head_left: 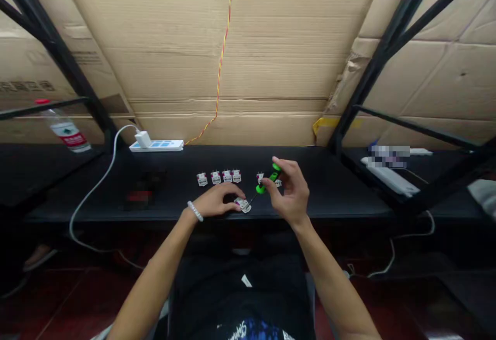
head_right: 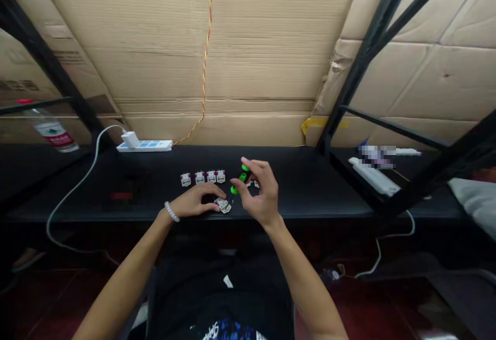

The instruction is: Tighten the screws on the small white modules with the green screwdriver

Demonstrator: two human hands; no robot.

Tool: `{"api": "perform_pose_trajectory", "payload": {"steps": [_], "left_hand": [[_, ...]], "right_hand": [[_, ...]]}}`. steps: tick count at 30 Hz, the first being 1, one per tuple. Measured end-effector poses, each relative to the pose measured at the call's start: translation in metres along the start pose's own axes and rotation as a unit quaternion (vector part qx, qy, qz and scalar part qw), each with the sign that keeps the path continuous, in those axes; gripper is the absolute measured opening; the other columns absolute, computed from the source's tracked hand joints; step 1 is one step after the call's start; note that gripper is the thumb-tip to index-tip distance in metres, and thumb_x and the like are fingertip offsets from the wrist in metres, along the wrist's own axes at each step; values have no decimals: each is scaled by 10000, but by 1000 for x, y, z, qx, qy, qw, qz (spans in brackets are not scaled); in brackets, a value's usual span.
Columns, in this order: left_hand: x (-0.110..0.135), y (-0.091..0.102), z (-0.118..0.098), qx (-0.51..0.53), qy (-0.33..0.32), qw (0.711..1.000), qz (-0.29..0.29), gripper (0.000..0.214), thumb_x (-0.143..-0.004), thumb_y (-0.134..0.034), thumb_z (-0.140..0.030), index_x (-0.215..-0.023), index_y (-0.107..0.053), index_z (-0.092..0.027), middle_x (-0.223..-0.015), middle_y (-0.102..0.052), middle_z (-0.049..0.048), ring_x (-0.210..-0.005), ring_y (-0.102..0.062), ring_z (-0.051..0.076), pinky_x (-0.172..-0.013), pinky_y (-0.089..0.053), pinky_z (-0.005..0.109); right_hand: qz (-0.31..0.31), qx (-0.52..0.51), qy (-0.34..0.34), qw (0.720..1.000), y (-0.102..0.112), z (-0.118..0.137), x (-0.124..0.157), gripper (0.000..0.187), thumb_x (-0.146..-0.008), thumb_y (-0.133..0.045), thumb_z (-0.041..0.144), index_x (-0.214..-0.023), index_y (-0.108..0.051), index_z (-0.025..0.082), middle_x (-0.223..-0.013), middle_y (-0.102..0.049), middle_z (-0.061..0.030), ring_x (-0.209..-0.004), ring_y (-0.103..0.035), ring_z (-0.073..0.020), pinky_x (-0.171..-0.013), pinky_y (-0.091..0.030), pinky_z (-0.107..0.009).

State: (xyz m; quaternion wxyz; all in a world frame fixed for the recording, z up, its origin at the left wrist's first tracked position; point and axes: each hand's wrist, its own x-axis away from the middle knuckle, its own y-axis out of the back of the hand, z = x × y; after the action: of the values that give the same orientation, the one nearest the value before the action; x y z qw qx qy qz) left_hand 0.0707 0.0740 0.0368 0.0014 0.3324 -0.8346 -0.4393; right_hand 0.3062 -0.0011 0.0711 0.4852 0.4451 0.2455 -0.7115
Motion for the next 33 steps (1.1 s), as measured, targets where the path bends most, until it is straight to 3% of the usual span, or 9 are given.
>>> {"api": "perform_pose_trajectory", "payload": {"steps": [20,30,33], "left_hand": [[0,0,-2,19,19,1000,4,289,-894,-796,-397,-1109,-753,-210,-1166,-777,78,-1115,-708,242,-1052,-525,402],[-1,-3,3,47,20,999,-5,275,-882,-809,-386,-1066,-761,-187,-1133,-785,80,-1090,-719,235,-1046,-529,393],[-1,-4,5,56,21,998,-9,268,-878,-813,-382,-1052,-761,-186,-1131,-787,82,-1094,-720,233,-1057,-528,398]], "right_hand": [[10,4,-7,1000,1,2,0,518,-911,-754,239,-1409,-643,329,-1191,-641,-77,-1012,-671,-207,-822,-653,-358],[79,-32,-65,994,-2,8,3,504,-1031,-538,263,-1531,-487,297,-1312,-636,-116,-1087,-713,-239,-929,-651,-441],[52,-7,-50,997,-4,10,4,469,-983,-641,273,-1446,-568,287,-1265,-643,-110,-1104,-687,-249,-881,-646,-416]]}}
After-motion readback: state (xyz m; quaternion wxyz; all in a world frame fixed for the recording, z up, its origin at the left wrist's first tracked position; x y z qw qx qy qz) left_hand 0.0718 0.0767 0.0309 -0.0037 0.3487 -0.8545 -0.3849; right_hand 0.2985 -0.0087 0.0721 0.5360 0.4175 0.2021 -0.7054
